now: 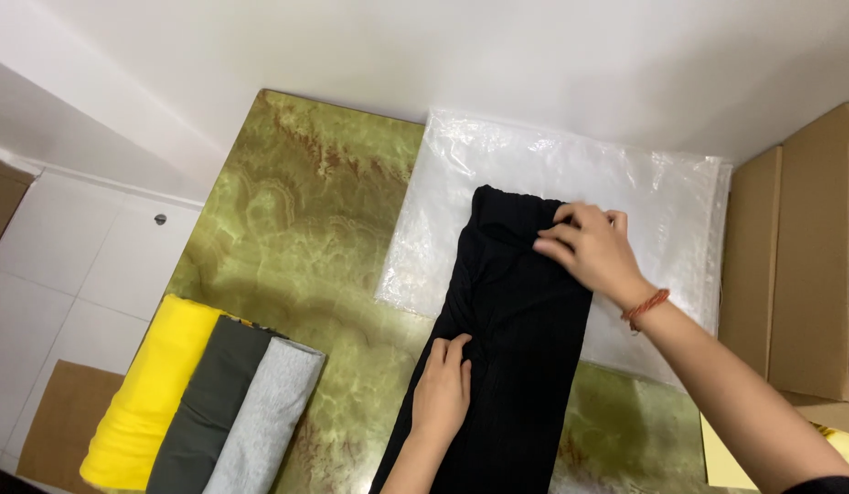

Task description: The person takes several shirts from a clothing rack, including yellow, black, gray, and blue shirts, and folds them on a table. The person also folds a pair of black pants. The folded items are placed in a neat stack on the table.

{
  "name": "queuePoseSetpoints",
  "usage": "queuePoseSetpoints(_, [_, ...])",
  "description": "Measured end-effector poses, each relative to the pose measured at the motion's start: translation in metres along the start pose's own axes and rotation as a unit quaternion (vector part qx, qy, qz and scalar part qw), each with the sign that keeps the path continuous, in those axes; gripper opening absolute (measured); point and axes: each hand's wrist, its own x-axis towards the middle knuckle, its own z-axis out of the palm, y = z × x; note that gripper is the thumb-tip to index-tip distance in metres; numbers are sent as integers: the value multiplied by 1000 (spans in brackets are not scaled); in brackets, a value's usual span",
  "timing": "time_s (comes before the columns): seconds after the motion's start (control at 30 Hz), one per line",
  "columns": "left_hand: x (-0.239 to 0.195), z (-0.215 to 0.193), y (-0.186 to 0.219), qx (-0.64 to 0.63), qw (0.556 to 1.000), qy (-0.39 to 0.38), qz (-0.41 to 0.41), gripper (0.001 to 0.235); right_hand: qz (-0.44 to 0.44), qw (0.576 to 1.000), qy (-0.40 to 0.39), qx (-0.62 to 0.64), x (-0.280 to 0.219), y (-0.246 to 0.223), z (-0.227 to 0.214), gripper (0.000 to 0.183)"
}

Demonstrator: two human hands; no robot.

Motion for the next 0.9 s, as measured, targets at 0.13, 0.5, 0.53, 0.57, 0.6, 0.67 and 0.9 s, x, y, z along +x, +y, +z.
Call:
queuePoseSetpoints(0.13, [-4,0,-1,1,999,19,29,44,76,987,-84,117,44,22,-1,53])
queuePoseSetpoints(0.5, [-18,12,-15,-39,998,34,44,47,-130,987,-92,29,-34,-50,-1,32])
queuePoseSetpoints(0.53, [-16,14,-15,-42,998,35,39,47,-211,972,-100,-7,-54,-51,4,38])
queuePoseSetpoints(0.57, [-17,12,-15,-41,998,37,37,47,-214,972,-100,-5,-60,-55,1,38])
queuePoseSetpoints(0.6, [-17,11,-15,-66,997,23,20,48,-179,974,-111,81,-63,-57,-3,28])
queuePoseSetpoints(0.67, [-18,9,-15,-91,996,13,3,49,-147,968,-121,166,-56,-56,-11,30])
queuePoseSetpoints(0.9, [-27,3,-24,-201,980,-4,-4,52,164,929,-281,174,-9,-44,-6,91])
